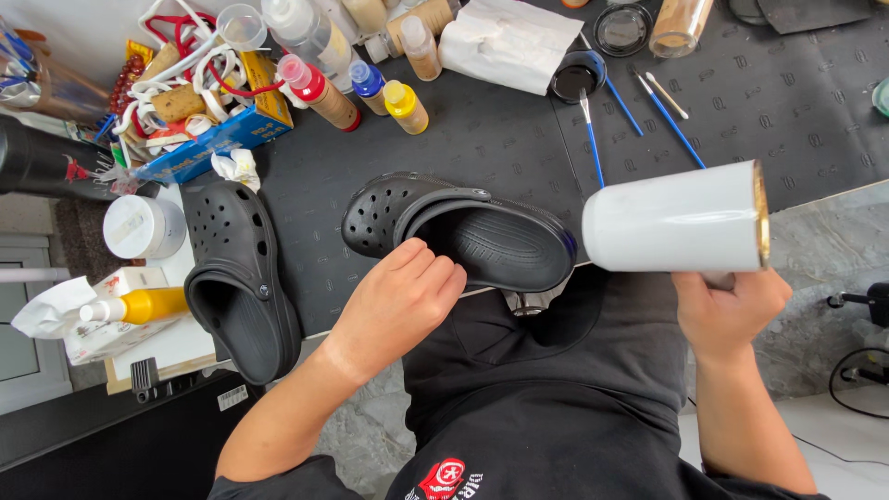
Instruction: The person uses a hairdryer to heat a black foam shoe and then applies a black liquid to the inner rim and heel strap using a small brush.
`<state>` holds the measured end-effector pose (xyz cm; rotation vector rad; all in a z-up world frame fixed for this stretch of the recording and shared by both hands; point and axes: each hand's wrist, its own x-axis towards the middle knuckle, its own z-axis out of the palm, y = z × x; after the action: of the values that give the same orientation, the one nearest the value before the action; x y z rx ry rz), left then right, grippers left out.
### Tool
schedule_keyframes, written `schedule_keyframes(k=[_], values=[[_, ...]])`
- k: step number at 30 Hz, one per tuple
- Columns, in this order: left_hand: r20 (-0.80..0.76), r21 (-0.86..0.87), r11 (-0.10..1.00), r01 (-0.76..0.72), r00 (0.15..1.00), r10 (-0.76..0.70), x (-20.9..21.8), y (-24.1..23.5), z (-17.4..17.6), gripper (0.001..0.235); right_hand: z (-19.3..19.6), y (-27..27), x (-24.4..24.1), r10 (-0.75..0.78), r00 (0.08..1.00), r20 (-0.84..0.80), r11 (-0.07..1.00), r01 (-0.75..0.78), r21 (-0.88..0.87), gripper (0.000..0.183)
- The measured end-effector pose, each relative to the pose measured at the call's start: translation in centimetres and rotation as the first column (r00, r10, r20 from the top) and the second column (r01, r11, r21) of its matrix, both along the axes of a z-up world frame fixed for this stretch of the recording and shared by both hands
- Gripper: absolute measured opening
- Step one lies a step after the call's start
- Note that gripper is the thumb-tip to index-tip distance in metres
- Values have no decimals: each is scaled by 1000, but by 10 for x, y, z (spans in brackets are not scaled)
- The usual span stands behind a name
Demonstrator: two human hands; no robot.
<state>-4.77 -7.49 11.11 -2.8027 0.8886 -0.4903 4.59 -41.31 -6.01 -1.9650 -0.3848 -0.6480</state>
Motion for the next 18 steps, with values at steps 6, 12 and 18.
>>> schedule_keyframes(k=[6,12,18], values=[[20,-12,1000,-13,1000,13,-3,2,-3,7,10,11,-1,16,1000,11,1000,-17,21,25],[2,-10,1000,-13,1000,13,-7,4,-4,5,20,18,-2,46,999,17,998,-46,47,26],[14,-47,999,-11,1000,12,-9,6,-4,5,23,19,-4,39,999,1,999,-39,30,30]])
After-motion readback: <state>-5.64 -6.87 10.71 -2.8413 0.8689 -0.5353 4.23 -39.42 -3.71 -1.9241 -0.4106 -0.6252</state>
